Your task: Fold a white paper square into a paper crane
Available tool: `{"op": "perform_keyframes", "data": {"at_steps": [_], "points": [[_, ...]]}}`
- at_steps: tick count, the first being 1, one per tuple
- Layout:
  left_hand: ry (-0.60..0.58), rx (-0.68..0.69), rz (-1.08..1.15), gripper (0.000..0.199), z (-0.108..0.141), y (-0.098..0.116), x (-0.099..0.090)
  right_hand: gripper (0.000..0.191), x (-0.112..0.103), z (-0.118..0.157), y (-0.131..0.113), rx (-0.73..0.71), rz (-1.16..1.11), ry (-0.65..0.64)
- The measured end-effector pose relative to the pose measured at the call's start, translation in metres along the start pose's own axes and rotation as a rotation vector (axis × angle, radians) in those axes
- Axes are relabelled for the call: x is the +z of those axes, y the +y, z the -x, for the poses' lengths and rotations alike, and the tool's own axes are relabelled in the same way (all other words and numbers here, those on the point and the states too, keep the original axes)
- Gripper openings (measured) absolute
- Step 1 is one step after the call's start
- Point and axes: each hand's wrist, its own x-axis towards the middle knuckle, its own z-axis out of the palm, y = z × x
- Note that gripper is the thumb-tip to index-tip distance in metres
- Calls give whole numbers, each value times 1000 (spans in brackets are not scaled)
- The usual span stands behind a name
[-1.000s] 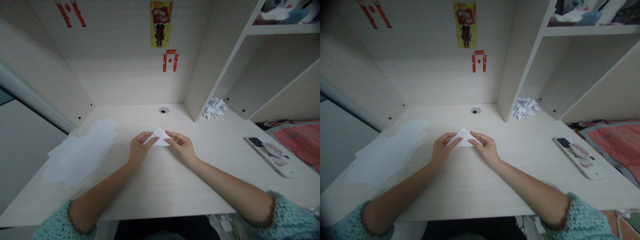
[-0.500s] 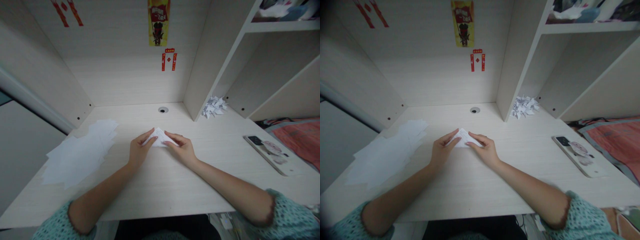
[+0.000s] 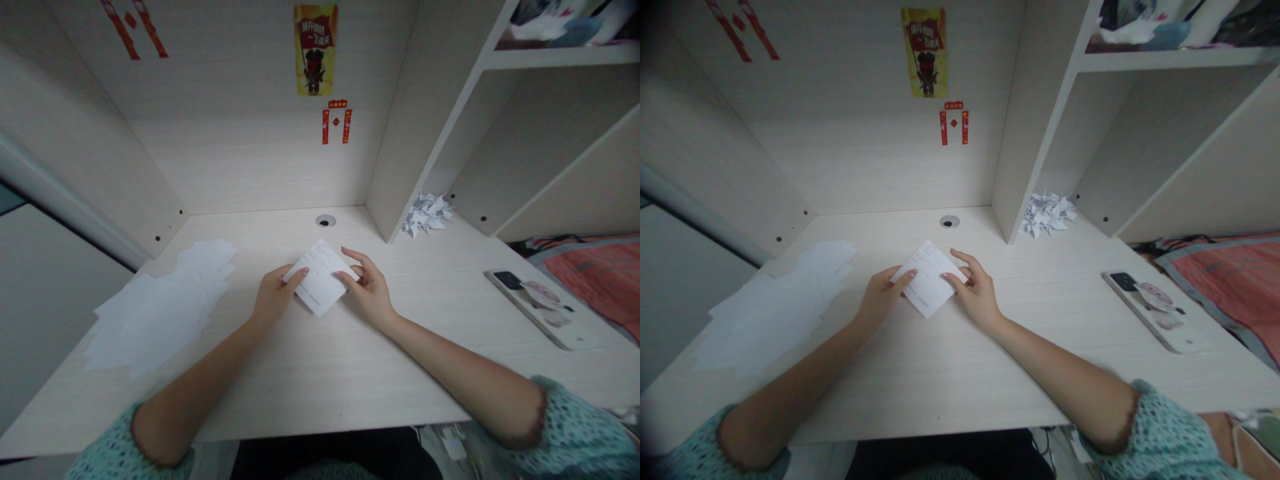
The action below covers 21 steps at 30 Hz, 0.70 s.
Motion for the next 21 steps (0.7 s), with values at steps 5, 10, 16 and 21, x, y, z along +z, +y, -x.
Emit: {"op": "perform_keyframes", "data": {"at_steps": [5, 10, 16, 21], "points": [[-8, -114, 228, 41, -7, -12, 2, 49, -3, -1, -3, -188, 131, -271], [7, -116, 214, 39, -8, -13, 0, 36, -5, -4, -3, -200, 159, -298], [-82, -184, 241, 42, -5, -7, 0, 12, -7, -10, 7, -96, 7, -120], [-121, -145, 392, 43, -3, 2, 0, 19, -4, -9, 9, 117, -99, -61]]}}
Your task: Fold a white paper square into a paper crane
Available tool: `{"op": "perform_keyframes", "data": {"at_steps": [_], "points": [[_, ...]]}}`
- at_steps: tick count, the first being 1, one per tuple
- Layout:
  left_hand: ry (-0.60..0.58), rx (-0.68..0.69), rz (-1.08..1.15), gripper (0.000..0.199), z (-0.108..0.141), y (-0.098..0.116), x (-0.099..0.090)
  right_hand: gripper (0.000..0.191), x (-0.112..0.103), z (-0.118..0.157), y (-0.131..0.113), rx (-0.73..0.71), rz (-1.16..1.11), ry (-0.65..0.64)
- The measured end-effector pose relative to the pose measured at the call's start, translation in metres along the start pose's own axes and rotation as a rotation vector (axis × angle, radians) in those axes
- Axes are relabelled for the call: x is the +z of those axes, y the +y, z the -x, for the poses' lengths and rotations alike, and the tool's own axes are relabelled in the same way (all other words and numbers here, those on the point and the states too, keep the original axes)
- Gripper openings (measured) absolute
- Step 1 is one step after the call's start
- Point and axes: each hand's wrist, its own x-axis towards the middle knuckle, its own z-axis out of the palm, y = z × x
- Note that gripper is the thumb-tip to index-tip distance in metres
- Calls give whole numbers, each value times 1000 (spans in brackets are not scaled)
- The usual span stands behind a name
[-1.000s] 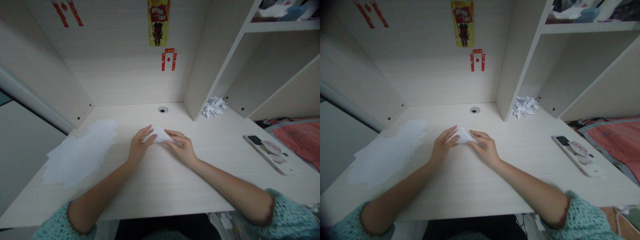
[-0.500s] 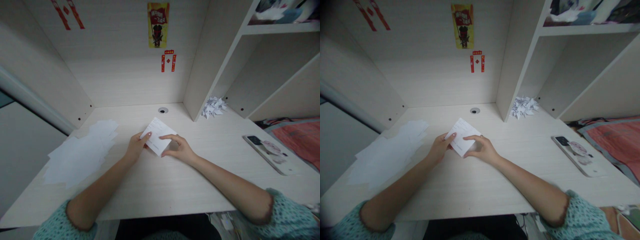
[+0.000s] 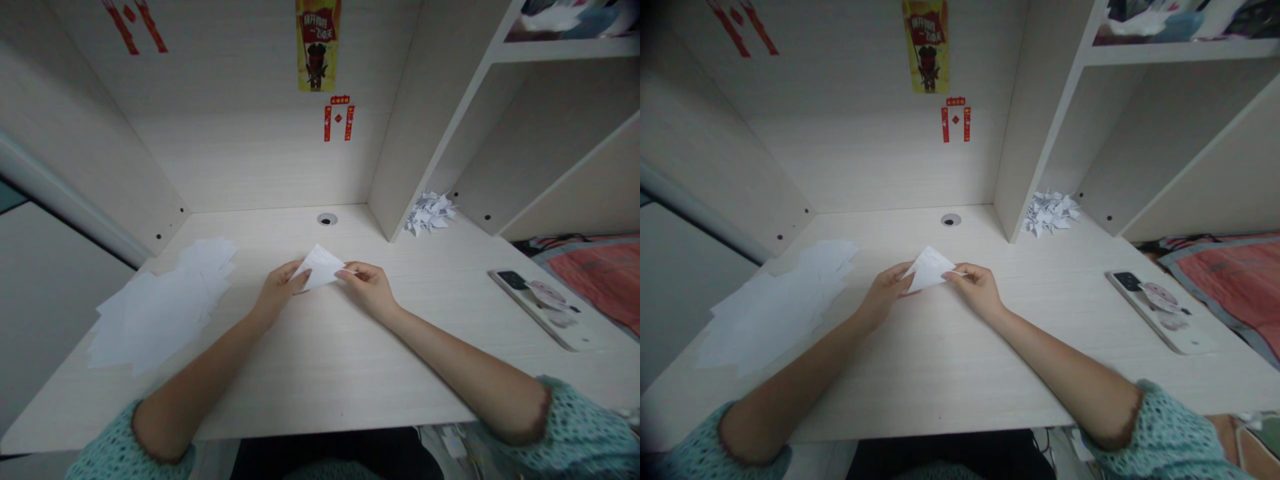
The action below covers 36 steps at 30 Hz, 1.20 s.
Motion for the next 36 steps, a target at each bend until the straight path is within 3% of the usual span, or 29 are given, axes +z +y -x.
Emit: {"op": "perform_keyframes", "data": {"at_steps": [8, 12, 23, 30, 36], "points": [[-47, 75, -14, 61, 5, 3, 8, 25, 5, 7, -8, 20, 15, 41], [48, 71, -98, 58, 9, -1, 11, 31, 7, 9, -7, -23, 22, 36], [263, 122, -145, 55, 14, -8, 17, 24, 9, 16, -13, -56, 104, 35], [282, 133, -215, 46, 17, -5, 18, 25, 10, 18, -14, -50, 88, 22], [333, 155, -155, 39, 19, -1, 21, 23, 11, 19, -17, -129, 157, 20]]}}
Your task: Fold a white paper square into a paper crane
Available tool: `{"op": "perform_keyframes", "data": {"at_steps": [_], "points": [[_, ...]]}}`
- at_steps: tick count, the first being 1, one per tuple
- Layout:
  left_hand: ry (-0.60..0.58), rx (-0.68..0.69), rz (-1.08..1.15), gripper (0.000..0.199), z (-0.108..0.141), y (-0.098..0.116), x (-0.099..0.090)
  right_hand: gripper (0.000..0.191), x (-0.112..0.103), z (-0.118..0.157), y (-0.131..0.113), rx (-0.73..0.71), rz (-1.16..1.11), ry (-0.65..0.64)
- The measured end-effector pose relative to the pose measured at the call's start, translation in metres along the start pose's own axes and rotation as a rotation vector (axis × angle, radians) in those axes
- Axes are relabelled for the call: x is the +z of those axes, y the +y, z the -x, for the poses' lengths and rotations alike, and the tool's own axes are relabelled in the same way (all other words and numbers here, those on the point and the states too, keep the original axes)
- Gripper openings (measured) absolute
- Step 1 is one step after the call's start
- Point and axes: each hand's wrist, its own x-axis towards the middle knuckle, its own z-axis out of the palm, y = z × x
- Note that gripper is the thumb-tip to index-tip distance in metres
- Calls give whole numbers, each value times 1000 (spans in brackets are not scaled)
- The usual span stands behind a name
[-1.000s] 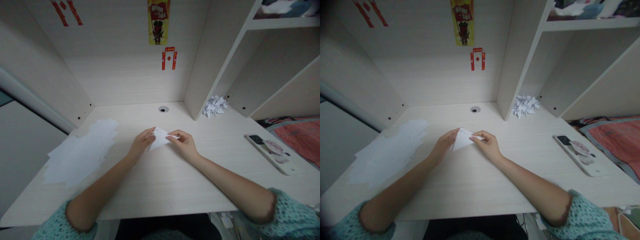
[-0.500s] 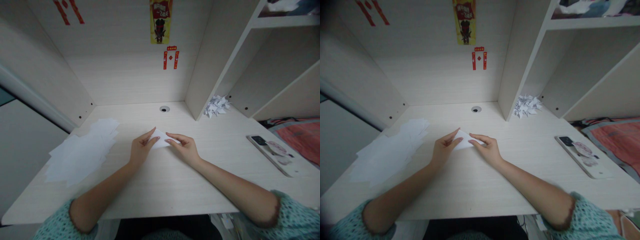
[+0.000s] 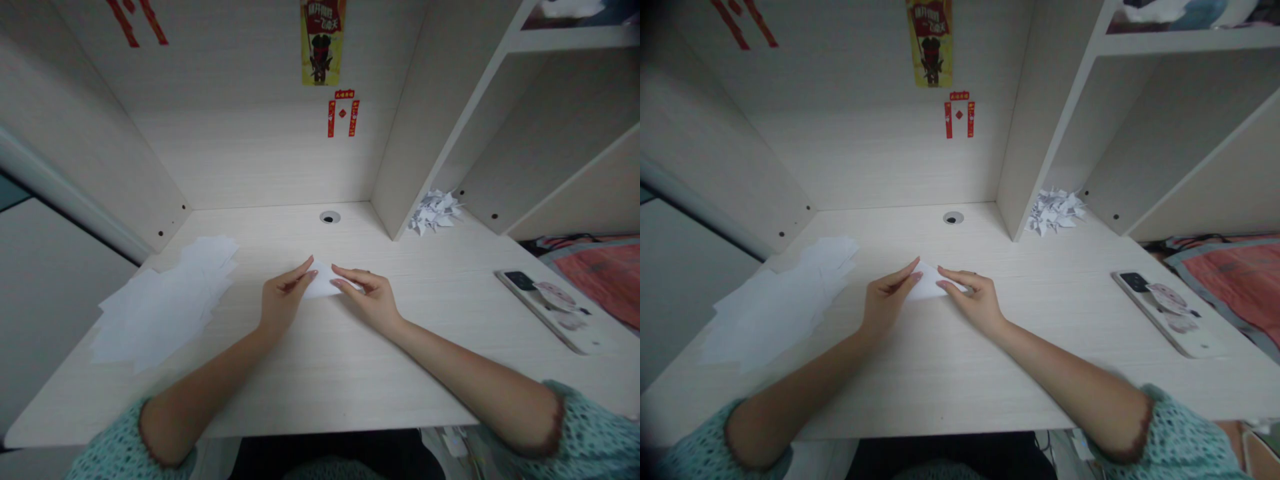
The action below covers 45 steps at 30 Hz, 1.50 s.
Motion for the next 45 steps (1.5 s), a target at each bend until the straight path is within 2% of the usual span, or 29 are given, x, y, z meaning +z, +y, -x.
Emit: {"op": "perform_keyframes", "data": {"at_steps": [9, 16, 23, 30, 34, 38, 42, 45], "points": [[-8, -33, -47, 42, -2, -2, 0, 24, 0, 0, 0, -46, 34, -12], [-4, 17, -15, 38, 0, 0, 0, 24, 0, 0, -2, -43, 36, -13], [-10, 2, -7, 36, -1, 1, 0, 23, 0, 0, 0, -33, 39, -5], [-70, 124, -75, 26, -8, -4, -4, 20, -3, -5, -1, -57, 80, -6], [-83, 131, -109, 25, -9, -6, -5, 21, -5, -6, -2, -60, 116, -16], [-69, 79, -88, 25, -10, -6, -4, 22, -5, -7, 0, -57, 128, -27], [-30, -73, 2, 30, -12, -5, -2, 21, -5, -6, 1, -43, 113, -29], [-34, -135, 54, 32, -14, -6, -2, 20, -5, -5, 2, -10, 92, -23]]}}
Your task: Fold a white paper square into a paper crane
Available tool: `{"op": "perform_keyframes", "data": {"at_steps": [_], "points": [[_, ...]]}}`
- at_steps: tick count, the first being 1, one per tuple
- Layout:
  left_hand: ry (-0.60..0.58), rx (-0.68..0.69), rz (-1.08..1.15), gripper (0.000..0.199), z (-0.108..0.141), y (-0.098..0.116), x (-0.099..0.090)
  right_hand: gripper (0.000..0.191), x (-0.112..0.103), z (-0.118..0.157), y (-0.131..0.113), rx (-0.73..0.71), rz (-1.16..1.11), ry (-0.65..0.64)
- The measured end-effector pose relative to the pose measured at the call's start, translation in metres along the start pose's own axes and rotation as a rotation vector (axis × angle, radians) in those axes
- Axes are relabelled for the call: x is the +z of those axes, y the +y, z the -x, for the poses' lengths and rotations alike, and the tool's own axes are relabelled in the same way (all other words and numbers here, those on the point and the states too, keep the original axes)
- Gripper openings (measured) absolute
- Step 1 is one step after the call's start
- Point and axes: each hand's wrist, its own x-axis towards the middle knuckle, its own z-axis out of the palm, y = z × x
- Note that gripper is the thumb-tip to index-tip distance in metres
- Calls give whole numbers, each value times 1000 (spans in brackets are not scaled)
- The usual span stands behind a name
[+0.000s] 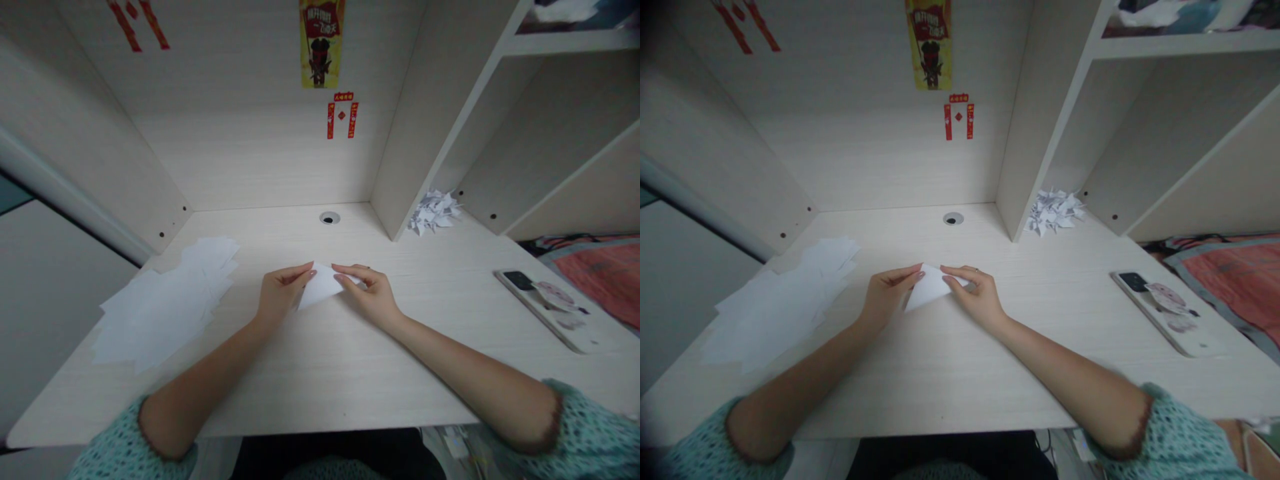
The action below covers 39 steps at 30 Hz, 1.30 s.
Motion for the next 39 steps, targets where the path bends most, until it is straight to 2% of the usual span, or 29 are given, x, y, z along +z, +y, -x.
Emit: {"op": "perform_keyframes", "data": {"at_steps": [3, 7, 9, 11, 13, 16, 18, 22, 28, 32, 35, 39], "points": [[-11, -25, 34, 32, -2, -2, -1, 27, 0, -1, 0, 85, -60, 15], [31, -3, 86, 34, -1, -2, -1, 62, 0, -5, -3, 247, -299, 32], [48, 14, 120, 44, 3, 0, 1, 55, 3, -5, -5, 341, -416, 10], [62, 44, 130, 57, 8, 2, 4, 34, 7, -3, -6, 440, -486, -70], [57, 98, 120, 61, 15, 4, 7, 34, 11, 0, -8, 500, -532, -164], [13, 163, 121, 61, 20, 4, 9, 40, 16, 5, -11, 504, -527, -198], [29, 173, 129, 60, 19, 4, 10, 42, 16, 6, -12, 509, -485, -180], [69, 130, 128, 57, 14, 4, 8, 41, 14, 6, -14, 534, -446, -152], [42, 71, 172, 57, 12, 2, 6, 42, 10, 5, -10, 535, -446, -130], [15, 48, 165, 57, 11, 2, 5, 35, 7, 3, -5, 512, -377, -122], [-66, 25, 153, 53, 10, 4, 4, 35, 4, 1, -5, 472, -330, -113], [-288, -17, 57, 38, 12, 6, 4, 37, 1, -1, -10, 409, -299, -88]]}}
